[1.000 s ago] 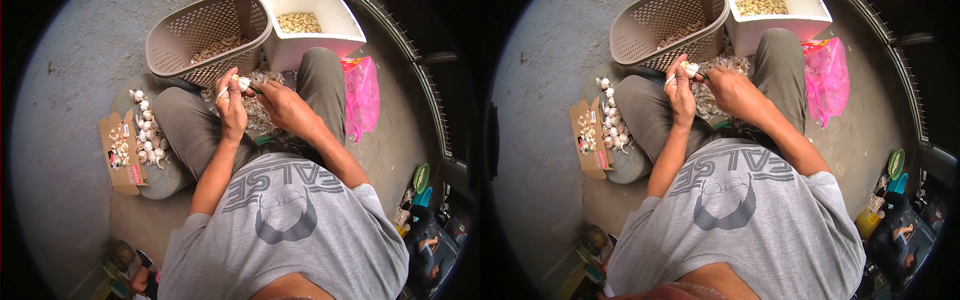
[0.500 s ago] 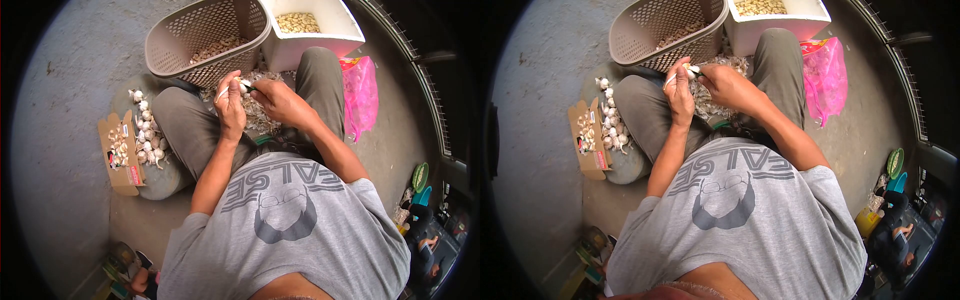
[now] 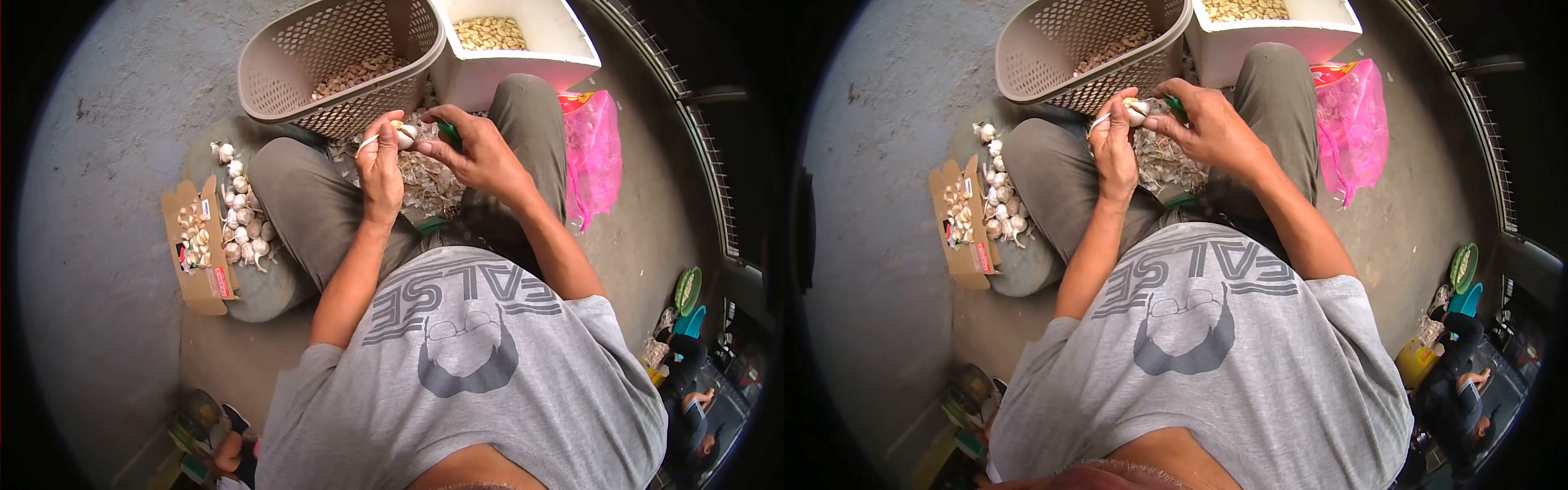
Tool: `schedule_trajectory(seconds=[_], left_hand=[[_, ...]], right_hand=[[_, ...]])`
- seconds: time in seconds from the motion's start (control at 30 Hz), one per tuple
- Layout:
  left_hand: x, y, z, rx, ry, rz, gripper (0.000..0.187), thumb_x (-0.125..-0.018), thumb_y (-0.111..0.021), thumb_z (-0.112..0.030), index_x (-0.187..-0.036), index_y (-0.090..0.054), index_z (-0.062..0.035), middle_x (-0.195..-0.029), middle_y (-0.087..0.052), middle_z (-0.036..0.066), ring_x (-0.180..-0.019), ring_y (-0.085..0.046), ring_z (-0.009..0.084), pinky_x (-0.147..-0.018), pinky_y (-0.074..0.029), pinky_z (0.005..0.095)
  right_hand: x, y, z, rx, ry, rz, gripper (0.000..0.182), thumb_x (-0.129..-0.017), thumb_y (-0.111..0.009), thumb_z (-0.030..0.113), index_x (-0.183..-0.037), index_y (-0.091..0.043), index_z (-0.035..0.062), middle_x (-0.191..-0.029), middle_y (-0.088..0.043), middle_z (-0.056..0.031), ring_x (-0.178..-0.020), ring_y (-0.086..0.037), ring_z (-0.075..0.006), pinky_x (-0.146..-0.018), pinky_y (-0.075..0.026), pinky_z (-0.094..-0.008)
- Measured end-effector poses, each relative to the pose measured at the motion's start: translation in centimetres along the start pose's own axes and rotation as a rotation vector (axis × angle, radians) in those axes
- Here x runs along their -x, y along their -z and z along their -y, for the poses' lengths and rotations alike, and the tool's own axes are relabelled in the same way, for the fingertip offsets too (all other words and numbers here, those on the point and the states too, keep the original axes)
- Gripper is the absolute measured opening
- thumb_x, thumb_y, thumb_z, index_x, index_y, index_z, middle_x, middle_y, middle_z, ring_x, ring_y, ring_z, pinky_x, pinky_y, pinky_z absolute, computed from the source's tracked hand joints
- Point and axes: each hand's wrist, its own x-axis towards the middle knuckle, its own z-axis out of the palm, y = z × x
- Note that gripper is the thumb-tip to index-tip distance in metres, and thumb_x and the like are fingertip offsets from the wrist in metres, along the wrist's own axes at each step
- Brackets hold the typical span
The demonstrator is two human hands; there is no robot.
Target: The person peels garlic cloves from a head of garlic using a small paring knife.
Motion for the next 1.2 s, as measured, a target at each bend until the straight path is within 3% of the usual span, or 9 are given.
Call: schedule_trajectory(seconds=[0.07,0.1,0.23,0.33,0.4,0.57,0.8,0.9,1.2], left_hand=[[-0.2,-0.2,0.3,0.04,0.018,0.019,0.049,-0.111,-0.049,-0.04,-0.125,-0.062,0.0048,-0.099,-0.067,0.005,-0.088,-0.063,0.0107,-0.083,-0.051,0.0265],[-0.1,-0.4,0.3,0.109,0.05,0.031,0.048,-0.111,-0.05,-0.038,-0.126,-0.062,0.0058,-0.1,-0.068,0.007,-0.088,-0.064,0.0117,-0.082,-0.053,0.0269],[0.0,0.6,0.3,0.284,0.139,0.11,0.044,-0.11,-0.053,-0.033,-0.124,-0.061,0.0073,-0.103,-0.07,0.011,-0.083,-0.066,0.015,-0.074,-0.057,0.029],[-0.1,0.8,0.4,0.41,0.154,0.114,0.04,-0.11,-0.054,-0.029,-0.123,-0.061,0.0074,-0.102,-0.07,0.012,-0.079,-0.066,0.0164,-0.071,-0.057,0.0289],[-0.4,0.5,0.0,0.44,0.142,0.077,0.037,-0.11,-0.054,-0.027,-0.124,-0.061,0.0073,-0.102,-0.07,0.012,-0.078,-0.066,0.0169,-0.071,-0.056,0.0284],[-0.6,1.5,0.7,0.229,0.23,0.104,0.032,-0.104,-0.064,-0.028,-0.118,-0.064,0.0011,-0.091,-0.069,0.006,-0.078,-0.064,0.01,-0.07,-0.053,0.0249],[-0.6,1.6,1.6,-0.291,0.001,0.107,0.019,-0.1,-0.068,-0.016,-0.1,-0.07,0.0028,-0.096,-0.062,0.003,-0.084,-0.059,0.0098,-0.08,-0.048,0.0246],[-0.7,1.6,1.2,-0.294,-0.126,0.097,0.018,-0.099,-0.067,-0.013,-0.092,-0.071,0.0033,-0.099,-0.061,0.003,-0.085,-0.059,0.0108,-0.083,-0.048,0.0265],[-0.6,1.6,2.2,0.152,0.188,0.106,0.013,-0.1,-0.064,-0.011,-0.098,-0.071,-0.0001,-0.087,-0.062,0.0,-0.079,-0.055,0.0075,-0.073,-0.043,0.0236]], right_hand=[[-0.9,-1.4,-1.7,-0.025,0.107,-0.025,0.038,-0.094,-0.078,0.028,-0.104,-0.061,-0.005,-0.072,-0.057,-0.0186,-0.062,-0.051,-0.0255,-0.061,-0.046,-0.0401],[-1.2,-2.1,-2.1,-0.139,0.117,-0.044,0.034,-0.094,-0.078,0.026,-0.1,-0.061,-0.0025,-0.069,-0.059,-0.0109,-0.059,-0.049,-0.0182,-0.056,-0.043,-0.0368],[-1.5,-1.0,-2.5,-0.563,-0.286,0.177,0.021,-0.097,-0.076,0.023,-0.096,-0.065,0.0047,-0.07,-0.06,0.0033,-0.053,-0.047,-0.0045,-0.046,-0.037,-0.0232],[-1.5,-1.0,-3.6,-0.821,-0.419,0.084,0.021,-0.1,-0.071,0.021,-0.102,-0.065,0.0012,-0.069,-0.06,-0.0001,-0.05,-0.054,-0.0061,-0.04,-0.039,-0.024],[-1.3,-0.9,-4.0,-0.771,-0.418,0.044,0.021,-0.1,-0.071,0.019,-0.105,-0.064,0.0003,-0.071,-0.061,-0.0016,-0.051,-0.054,-0.0066,-0.04,-0.039,-0.0241],[-1.2,-0.4,-3.6,-0.692,-0.373,0.015,0.022,-0.098,-0.072,0.014,-0.112,-0.062,0.0006,-0.077,-0.062,-0.0021,-0.052,-0.055,-0.0071,-0.041,-0.04,-0.0244],[-1.0,-1.3,-4.6,-0.405,-0.245,0.102,0.019,-0.094,-0.078,0.011,-0.103,-0.064,0.0009,-0.077,-0.063,-0.0003,-0.054,-0.052,-0.0057,-0.043,-0.036,-0.0248],[-1.0,-1.2,-3.5,-0.456,-0.321,0.095,0.02,-0.093,-0.079,0.012,-0.1,-0.064,0.0008,-0.077,-0.063,-0.0001,-0.056,-0.053,-0.0055,-0.044,-0.037,-0.0253],[-1.1,-1.6,-5.7,-0.882,-0.432,0.121,0.017,-0.097,-0.074,0.015,-0.106,-0.063,0.0037,-0.081,-0.062,0.0005,-0.054,-0.054,-0.0057,-0.044,-0.043,-0.0233]])
